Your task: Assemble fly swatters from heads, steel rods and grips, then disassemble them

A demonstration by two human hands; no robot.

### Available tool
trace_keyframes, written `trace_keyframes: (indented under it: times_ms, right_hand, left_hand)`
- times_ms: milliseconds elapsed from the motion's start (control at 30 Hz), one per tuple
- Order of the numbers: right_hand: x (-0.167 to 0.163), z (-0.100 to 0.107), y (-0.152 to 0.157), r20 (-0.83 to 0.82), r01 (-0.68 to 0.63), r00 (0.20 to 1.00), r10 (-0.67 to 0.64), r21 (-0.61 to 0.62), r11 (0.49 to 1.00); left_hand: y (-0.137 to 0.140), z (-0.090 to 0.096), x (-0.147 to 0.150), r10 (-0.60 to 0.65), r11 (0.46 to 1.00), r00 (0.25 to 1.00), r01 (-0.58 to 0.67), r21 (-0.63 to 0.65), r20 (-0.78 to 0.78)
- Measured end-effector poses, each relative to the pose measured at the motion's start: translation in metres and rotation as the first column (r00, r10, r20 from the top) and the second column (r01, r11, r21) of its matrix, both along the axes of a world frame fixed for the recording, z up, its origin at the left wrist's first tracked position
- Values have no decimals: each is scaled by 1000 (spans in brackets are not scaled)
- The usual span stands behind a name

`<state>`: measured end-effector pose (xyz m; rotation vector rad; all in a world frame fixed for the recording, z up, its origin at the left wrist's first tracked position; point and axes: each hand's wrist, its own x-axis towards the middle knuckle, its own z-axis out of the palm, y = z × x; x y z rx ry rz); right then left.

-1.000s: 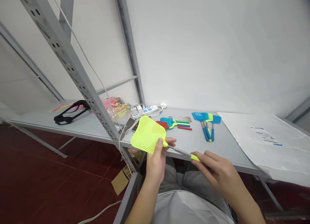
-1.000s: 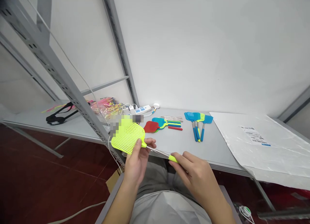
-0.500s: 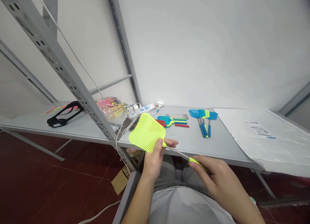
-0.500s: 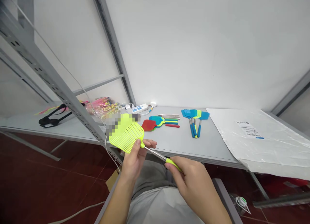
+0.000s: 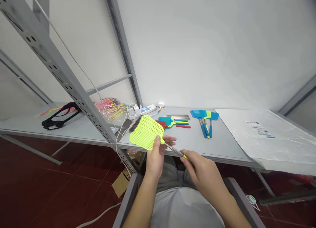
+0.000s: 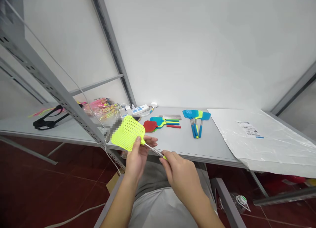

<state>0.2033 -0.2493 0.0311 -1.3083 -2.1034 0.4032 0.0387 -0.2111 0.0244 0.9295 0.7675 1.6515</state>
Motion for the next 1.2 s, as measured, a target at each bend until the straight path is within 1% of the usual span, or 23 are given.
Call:
trace_keyframes:
  times_ms: [67,167,233,267,400,500,567,633,700,767,833,933,1033,1100,1167,1200]
  right_hand:
    - [-3,-6,1,109,28,993,-38,94,995]
    - [-3,-8,3,196,23,980,-47,123,992]
    - [-1,-6,4,197,14,980,-32,94,996]
    - [0,-4,4,189,12,982,-25,70,997]
    - [1,-1,2,156,8,988,-5,-13,1000]
    - [-1,-3,0,147,4,989,1,-29,1000]
    - [-3,-4,-1,128,2,992,4,-49,999]
    - [-5,-2,-1,52,-18,998,24,-109,994]
    - [-6,1,-2,-107,-93,992,72,-213,973]
    - [-6,5,-2,-319,-229,940,124,-319,919]
    - [-6,5,-1,-514,-377,846,138,-397,837]
    - [-5,-1,1,-699,-539,710,81,-466,702]
    - [-2,-9,3,-799,-646,601,-4,-488,587]
    - [-2,-13,3,-832,-697,550,-71,-504,510]
    - [-3,-13,3,-833,-715,536,-134,-533,452]
    - [-4,-13,3,-824,-708,548,-145,-550,443]
  left_hand:
    - [-2,-1,6,-5,1000,999,4,-9,-53]
    - [-7,-3,15,-89,996,990,88,-10,-107]
    - [-10,-4,21,-146,989,985,145,-12,-90]
    - [-11,-4,23,-154,988,986,153,-12,-72]
    - [-13,-4,31,-60,998,998,61,-8,36]
    - [-13,-3,36,10,1000,987,-6,-25,163]
    - [-13,-4,39,39,998,977,-30,-46,211]
    - [-13,-6,39,13,999,972,-2,-49,235]
    - [-13,-9,37,-47,998,969,56,-28,241]
    - [-13,-11,33,-119,992,965,124,-5,232]
    - [-14,-13,30,-189,981,955,192,7,230]
    - [-15,-14,30,-239,970,945,245,3,224]
    - [-17,-14,34,-250,965,947,262,-32,202]
    - [-18,-16,36,-262,960,946,276,-53,190]
    - [-18,-17,36,-253,961,952,268,-68,170]
    - [-17,-18,35,-240,964,957,255,-76,161]
